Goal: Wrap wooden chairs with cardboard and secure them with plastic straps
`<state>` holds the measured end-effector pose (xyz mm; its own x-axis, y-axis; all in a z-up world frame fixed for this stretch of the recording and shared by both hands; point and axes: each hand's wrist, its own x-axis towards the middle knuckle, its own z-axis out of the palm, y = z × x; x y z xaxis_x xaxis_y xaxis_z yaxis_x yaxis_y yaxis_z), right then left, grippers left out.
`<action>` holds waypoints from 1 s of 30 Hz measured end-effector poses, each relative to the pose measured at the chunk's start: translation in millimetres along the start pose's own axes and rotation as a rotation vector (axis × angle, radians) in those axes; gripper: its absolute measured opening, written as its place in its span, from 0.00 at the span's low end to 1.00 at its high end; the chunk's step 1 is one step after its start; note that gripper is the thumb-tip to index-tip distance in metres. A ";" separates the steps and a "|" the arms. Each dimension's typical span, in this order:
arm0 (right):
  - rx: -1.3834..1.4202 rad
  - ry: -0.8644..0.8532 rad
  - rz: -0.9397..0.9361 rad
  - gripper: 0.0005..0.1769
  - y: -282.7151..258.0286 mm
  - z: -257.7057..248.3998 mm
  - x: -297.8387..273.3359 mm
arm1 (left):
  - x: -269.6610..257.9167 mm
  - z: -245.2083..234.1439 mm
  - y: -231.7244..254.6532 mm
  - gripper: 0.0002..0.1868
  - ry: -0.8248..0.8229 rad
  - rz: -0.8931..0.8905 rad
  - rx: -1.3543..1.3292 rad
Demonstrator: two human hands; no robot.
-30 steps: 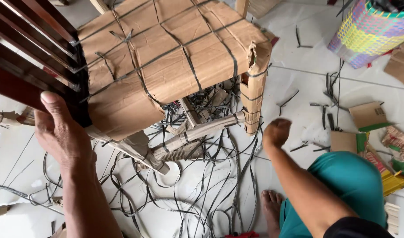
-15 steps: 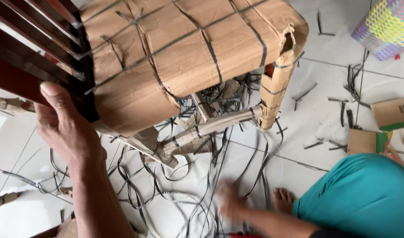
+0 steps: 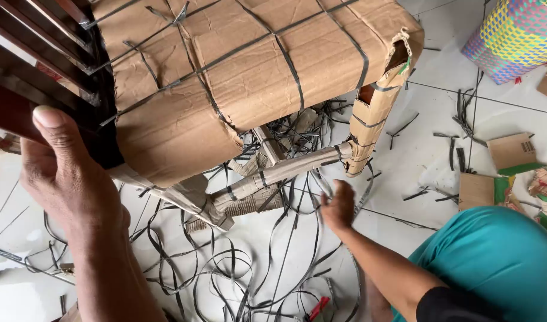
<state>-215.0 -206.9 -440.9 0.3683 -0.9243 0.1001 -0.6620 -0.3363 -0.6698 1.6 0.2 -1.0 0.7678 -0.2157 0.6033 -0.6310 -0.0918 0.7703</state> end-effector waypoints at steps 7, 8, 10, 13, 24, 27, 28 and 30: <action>-0.047 0.367 0.333 0.37 29.9 -44.1 42.9 | 2.2 -4.5 -23.4 0.22 0.013 -0.026 0.028; -0.002 0.289 0.439 0.47 11.6 -62.6 44.5 | -0.4 -6.2 -24.4 0.21 0.006 -0.052 0.019; -0.023 0.213 0.416 0.29 57.0 -33.6 73.3 | -1.0 -0.9 -15.7 0.21 -0.054 0.092 -0.064; -0.054 0.143 0.465 0.22 111.1 -2.2 102.2 | -0.5 -1.6 -20.5 0.23 -0.036 0.076 -0.024; -0.026 -0.189 -0.151 0.22 -62.4 36.0 -114.4 | -2.6 -1.5 -9.6 0.30 0.017 0.013 0.101; -0.050 -1.001 -0.012 0.40 -129.3 3.6 -201.1 | -4.1 -2.2 -8.3 0.23 0.054 -0.086 0.090; -0.074 -1.090 -0.106 0.35 -128.0 9.8 -208.0 | -2.8 -1.1 -2.8 0.28 0.020 -0.011 0.056; -0.097 -1.192 -0.199 0.30 -122.8 21.3 -224.1 | -0.3 -1.1 1.6 0.37 -0.018 0.053 0.033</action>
<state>-202.4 45.4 -396.7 0.8052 -0.1260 -0.5795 -0.5529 -0.5126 -0.6569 0.4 1.1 0.3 0.7315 -0.2385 0.6388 -0.6741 -0.1114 0.7302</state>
